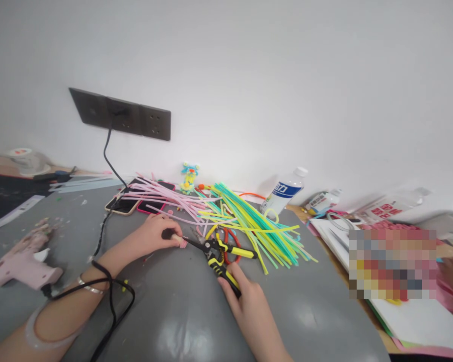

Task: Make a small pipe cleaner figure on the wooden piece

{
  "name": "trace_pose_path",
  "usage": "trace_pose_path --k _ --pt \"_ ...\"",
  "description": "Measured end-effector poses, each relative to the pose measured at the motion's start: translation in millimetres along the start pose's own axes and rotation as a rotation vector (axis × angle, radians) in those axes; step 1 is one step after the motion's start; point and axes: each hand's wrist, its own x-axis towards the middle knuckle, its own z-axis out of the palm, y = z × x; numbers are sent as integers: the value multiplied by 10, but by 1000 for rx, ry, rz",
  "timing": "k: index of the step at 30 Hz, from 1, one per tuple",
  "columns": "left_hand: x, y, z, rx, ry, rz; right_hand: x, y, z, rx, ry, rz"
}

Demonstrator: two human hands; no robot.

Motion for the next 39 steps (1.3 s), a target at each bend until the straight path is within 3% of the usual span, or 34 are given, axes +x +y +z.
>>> trace_pose_path --k 8,18,39 --pt "19 -103 63 15 -4 36 -7 -18 2 22 16 7" --pt "11 -54 12 -54 -22 65 -5 23 13 43 52 -13" --pt "-11 -65 16 -41 -49 7 -12 92 8 -17 -36 -10"
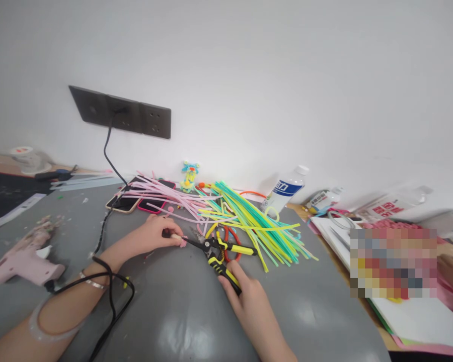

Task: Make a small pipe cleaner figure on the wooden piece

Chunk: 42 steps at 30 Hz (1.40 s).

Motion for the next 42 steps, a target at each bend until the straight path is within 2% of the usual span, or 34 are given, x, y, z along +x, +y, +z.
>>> trace_pose_path --k 11,16,20,32,38,42 --pt "-13 53 -46 40 -6 11 2 -64 -5 -89 -2 -2" --pt "-9 53 -65 51 -16 26 -4 -74 19 -156 66 -41" --pt "0 47 -72 57 -44 34 4 -57 15 -179 66 -59" --pt "36 -85 -58 58 -39 86 52 -34 -41 -254 24 -108" --pt "39 -104 -55 55 -43 138 105 -82 -162 -272 -116 -129" --pt "34 -82 -66 48 -36 142 157 -96 -225 -336 -108 -196"
